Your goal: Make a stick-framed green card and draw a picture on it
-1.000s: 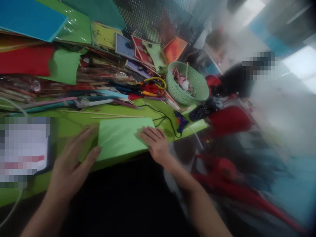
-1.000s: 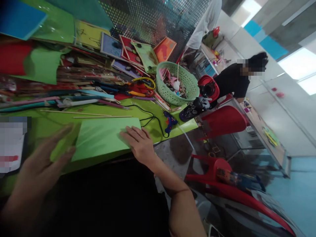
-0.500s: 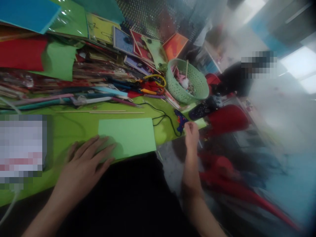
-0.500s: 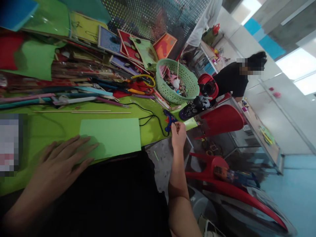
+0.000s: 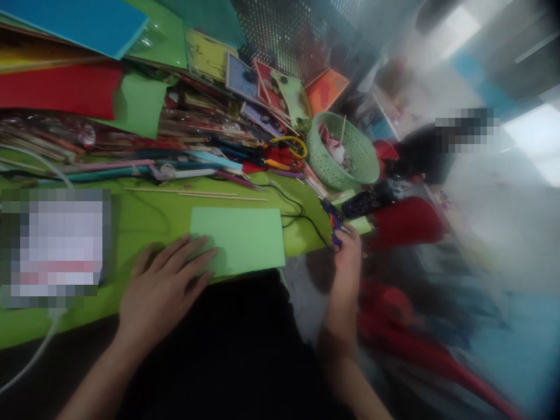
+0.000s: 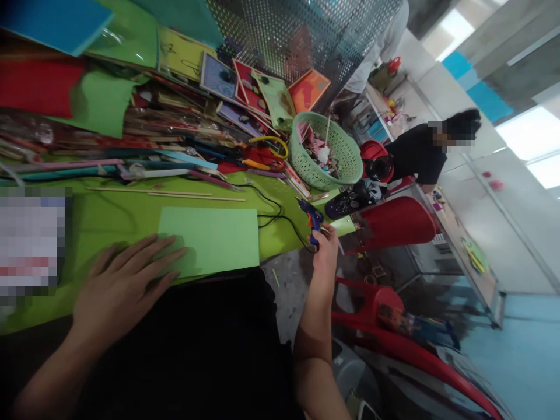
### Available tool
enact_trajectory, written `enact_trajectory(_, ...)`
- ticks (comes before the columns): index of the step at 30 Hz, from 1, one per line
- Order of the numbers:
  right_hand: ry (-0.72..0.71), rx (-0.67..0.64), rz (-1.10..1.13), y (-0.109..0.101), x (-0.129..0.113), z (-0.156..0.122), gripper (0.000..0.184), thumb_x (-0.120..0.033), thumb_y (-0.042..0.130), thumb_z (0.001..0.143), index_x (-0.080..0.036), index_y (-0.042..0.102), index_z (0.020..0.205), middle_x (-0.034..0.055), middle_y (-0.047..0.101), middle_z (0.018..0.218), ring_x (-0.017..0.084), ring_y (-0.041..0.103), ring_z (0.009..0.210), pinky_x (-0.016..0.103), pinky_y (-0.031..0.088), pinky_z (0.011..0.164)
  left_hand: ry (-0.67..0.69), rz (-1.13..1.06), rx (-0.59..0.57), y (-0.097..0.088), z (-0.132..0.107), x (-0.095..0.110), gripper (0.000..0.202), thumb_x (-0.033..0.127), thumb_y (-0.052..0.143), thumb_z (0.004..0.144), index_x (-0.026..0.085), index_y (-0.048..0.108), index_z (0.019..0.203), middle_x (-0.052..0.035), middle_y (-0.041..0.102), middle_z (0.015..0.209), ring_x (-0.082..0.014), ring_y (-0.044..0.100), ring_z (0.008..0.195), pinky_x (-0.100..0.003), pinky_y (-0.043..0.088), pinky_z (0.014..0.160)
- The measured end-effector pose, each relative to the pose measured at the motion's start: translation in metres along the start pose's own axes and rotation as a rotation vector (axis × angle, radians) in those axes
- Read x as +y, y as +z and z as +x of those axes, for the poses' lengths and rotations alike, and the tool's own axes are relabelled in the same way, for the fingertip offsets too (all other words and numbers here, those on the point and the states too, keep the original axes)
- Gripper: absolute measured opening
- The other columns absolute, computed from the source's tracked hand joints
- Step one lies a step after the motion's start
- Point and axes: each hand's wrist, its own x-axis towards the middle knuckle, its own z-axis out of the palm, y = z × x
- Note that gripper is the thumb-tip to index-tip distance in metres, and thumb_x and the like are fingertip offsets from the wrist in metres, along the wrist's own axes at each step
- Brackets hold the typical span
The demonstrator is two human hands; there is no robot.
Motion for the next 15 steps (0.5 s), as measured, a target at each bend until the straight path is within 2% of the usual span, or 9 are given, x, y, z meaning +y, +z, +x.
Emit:
enact_trajectory(2,0.011,-0.036,0.168,-0.006,-0.004,-0.008,0.047,-0.034,0.076,0.064,-0.024,0.058,0.106,-0.0038,0.062,0.082,0.012,0.059,0.065,0.019,0.032,0.047,-0.017,-0.032,0.007,0.001,0.000,0.000,0.040,0.043,0.038,0.104,0.041,0.066,0.134,0.0090,0.063,0.151,-0.0297,0.053,0.146,-0.061,0.031,0.126)
enact_trajectory(4,-0.004,-0.103,0.312,-0.013,-0.009,-0.015,0.040,-0.033,0.076,0.068,-0.023,0.063,0.104,-0.0019,0.062,0.085,0.011,0.056,0.067,0.019,0.031,0.046,-0.014,-0.044,0.008,0.001,-0.001,0.000,0.041,0.043,0.037,0.104,0.040,0.065,0.135,0.0086,0.062,0.151,-0.0315,0.052,0.147,-0.064,0.030,0.126)
enact_trajectory(8,-0.015,-0.353,0.333,-0.019,-0.021,-0.027,0.034,-0.044,0.067,0.080,-0.025,0.069,0.107,-0.0004,0.056,0.084,0.009,0.042,0.057,0.022,0.034,0.045,0.002,0.026,-0.012,-0.003,-0.005,0.003,0.035,0.034,0.048,0.103,0.035,0.069,0.132,-0.0023,0.065,0.149,-0.0375,0.051,0.147,-0.075,0.025,0.126)
enact_trajectory(10,-0.051,-0.428,0.285,-0.016,-0.027,-0.032,0.037,-0.049,0.060,0.084,-0.028,0.068,0.114,0.0000,0.055,0.084,0.010,0.035,0.053,0.024,0.035,0.045,0.013,0.076,-0.011,-0.006,-0.006,0.004,0.032,0.030,0.051,0.104,0.031,0.070,0.130,-0.0070,0.066,0.147,-0.0382,0.053,0.146,-0.076,0.026,0.124)
enact_trajectory(12,-0.134,-0.428,0.211,-0.011,-0.034,-0.036,0.037,-0.049,0.056,0.086,-0.034,0.067,0.118,0.0021,0.061,0.089,0.012,0.039,0.054,0.028,0.039,0.049,0.028,0.094,0.000,-0.008,-0.007,0.005,0.030,0.030,0.051,0.104,0.029,0.072,0.126,-0.0090,0.068,0.143,-0.0376,0.056,0.143,-0.072,0.030,0.123)
enact_trajectory(15,-0.242,-0.408,0.067,0.001,-0.042,-0.038,0.032,-0.046,0.054,0.086,-0.039,0.067,0.115,0.0063,0.069,0.094,0.019,0.057,0.063,0.037,0.047,0.058,0.042,0.072,0.026,-0.009,-0.005,0.006,0.028,0.032,0.052,0.105,0.028,0.074,0.122,-0.0088,0.071,0.138,-0.0360,0.057,0.142,-0.065,0.035,0.122)
